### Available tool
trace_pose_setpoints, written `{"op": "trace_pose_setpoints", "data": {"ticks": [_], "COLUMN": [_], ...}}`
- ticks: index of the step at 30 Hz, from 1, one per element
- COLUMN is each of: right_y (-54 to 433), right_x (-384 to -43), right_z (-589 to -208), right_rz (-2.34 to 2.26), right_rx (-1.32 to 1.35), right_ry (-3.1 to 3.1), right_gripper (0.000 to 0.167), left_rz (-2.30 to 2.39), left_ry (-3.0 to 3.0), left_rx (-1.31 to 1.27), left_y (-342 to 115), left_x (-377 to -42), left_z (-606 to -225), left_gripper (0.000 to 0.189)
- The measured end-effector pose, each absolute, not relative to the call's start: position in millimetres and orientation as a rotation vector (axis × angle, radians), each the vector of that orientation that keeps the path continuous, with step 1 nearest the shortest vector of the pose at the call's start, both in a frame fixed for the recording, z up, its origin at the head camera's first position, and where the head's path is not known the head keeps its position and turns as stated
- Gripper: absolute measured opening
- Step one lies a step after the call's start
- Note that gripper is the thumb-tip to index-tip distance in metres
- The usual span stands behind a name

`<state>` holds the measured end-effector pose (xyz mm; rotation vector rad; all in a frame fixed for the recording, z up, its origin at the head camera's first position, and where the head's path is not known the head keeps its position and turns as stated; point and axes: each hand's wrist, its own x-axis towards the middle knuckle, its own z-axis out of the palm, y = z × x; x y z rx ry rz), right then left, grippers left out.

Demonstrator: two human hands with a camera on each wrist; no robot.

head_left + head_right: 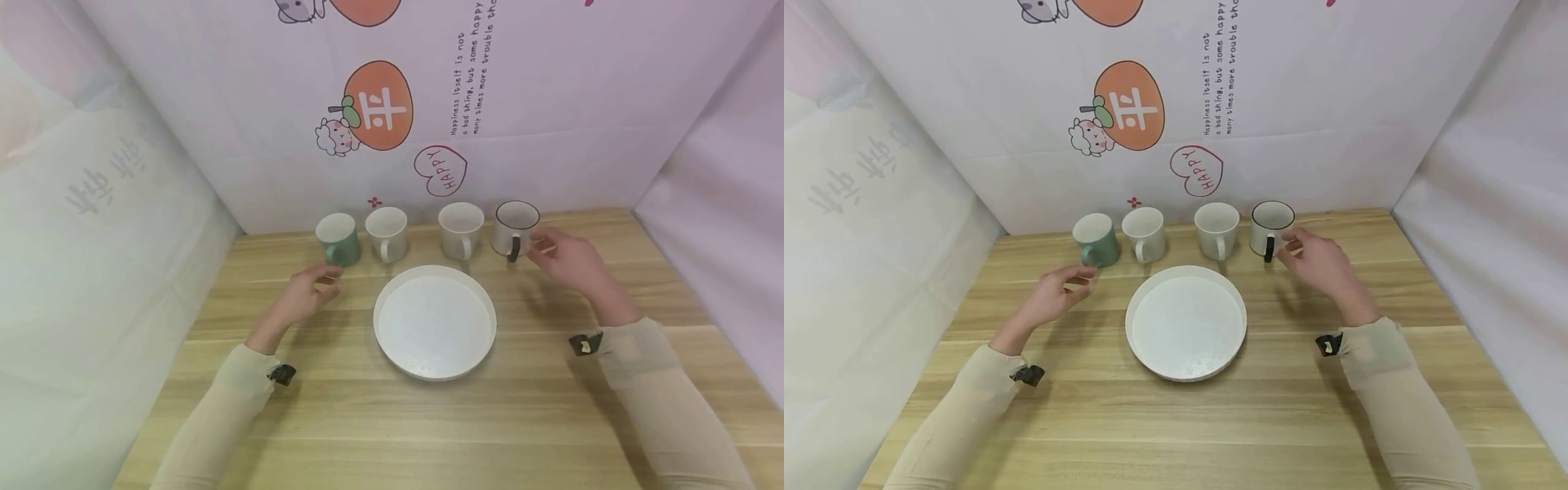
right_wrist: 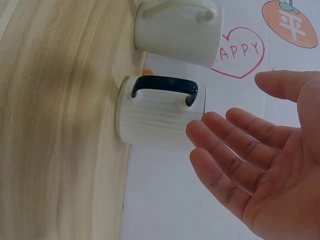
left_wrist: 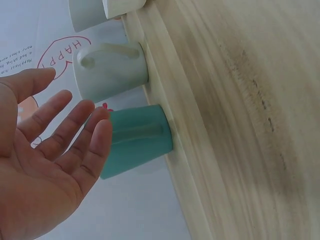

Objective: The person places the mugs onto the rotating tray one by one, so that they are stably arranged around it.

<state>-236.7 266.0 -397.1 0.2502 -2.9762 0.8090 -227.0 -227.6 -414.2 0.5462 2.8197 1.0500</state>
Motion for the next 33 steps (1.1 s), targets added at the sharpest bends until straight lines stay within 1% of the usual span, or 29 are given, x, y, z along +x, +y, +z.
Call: {"op": "trace_pose_setpoints", "data": {"ticks": [7, 15, 22, 30, 33], "right_y": [266, 265, 263, 265, 264], "right_x": [-239, -239, -239, -242, -242], "right_z": [-400, -400, -401, -405, -406], "right_rz": [0.824, 0.84, 0.871, 0.9, 0.901], "right_rx": [0.238, 0.225, 0.203, 0.182, 0.183], "right_ry": [-2.957, -2.944, -2.945, -2.93, -2.929], "right_gripper": [0.051, 0.049, 0.052, 0.045, 0.045], "left_rz": [1.07, 1.094, 1.102, 1.154, 1.16], "left_ry": [2.812, 2.782, 2.755, 2.714, 2.709], "left_rx": [0.571, 0.574, 0.588, 0.618, 0.644], "left_y": [-225, -222, -218, -213, -211], "left_x": [-227, -227, -225, -224, -223], "left_z": [-419, -427, -432, -435, -436], "left_gripper": [0.039, 0.034, 0.034, 0.032, 0.033]}}
